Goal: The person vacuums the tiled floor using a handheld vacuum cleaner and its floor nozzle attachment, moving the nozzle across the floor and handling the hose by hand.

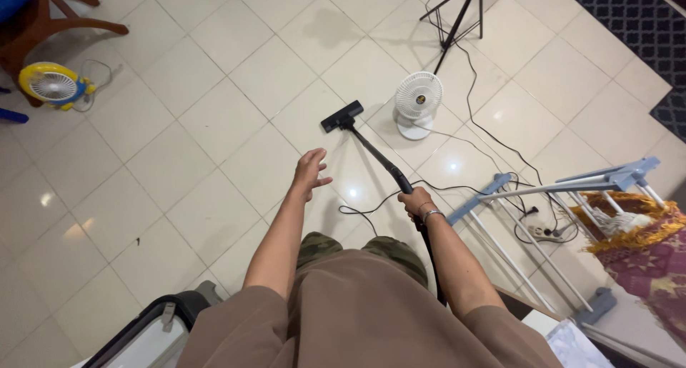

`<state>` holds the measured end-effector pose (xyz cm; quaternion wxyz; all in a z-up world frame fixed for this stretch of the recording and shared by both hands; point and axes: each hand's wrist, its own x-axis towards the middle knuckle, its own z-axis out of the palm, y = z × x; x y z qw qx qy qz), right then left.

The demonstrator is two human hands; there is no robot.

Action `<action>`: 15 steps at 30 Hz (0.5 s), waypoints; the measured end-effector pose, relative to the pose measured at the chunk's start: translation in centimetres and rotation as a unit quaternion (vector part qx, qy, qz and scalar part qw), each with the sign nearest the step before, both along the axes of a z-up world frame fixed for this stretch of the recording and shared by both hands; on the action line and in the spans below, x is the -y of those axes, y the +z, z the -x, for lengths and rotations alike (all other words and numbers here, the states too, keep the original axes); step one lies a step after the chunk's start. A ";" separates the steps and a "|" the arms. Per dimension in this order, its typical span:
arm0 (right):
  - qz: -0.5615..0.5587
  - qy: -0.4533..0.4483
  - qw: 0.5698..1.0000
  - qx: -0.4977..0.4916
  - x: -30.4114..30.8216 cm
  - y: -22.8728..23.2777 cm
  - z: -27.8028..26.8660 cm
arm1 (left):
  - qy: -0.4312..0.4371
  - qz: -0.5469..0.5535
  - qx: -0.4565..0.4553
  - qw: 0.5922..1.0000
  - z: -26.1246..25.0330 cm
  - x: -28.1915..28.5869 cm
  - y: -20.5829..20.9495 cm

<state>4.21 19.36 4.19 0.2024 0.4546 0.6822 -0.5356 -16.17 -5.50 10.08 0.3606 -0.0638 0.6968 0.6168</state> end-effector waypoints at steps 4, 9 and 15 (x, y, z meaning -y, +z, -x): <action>-0.031 0.032 0.999 0.009 2.2 0.0 1.0 | 0.030 -0.004 0.003 1.000 0.6 2.2 0.2; -0.022 0.034 0.999 0.017 2.4 1.5 1.0 | 0.082 -0.030 0.029 0.996 -1.7 4.4 -1.8; -0.038 0.067 0.997 0.030 0.6 2.6 -0.2 | 0.120 -0.008 0.080 0.990 -6.6 5.0 -4.6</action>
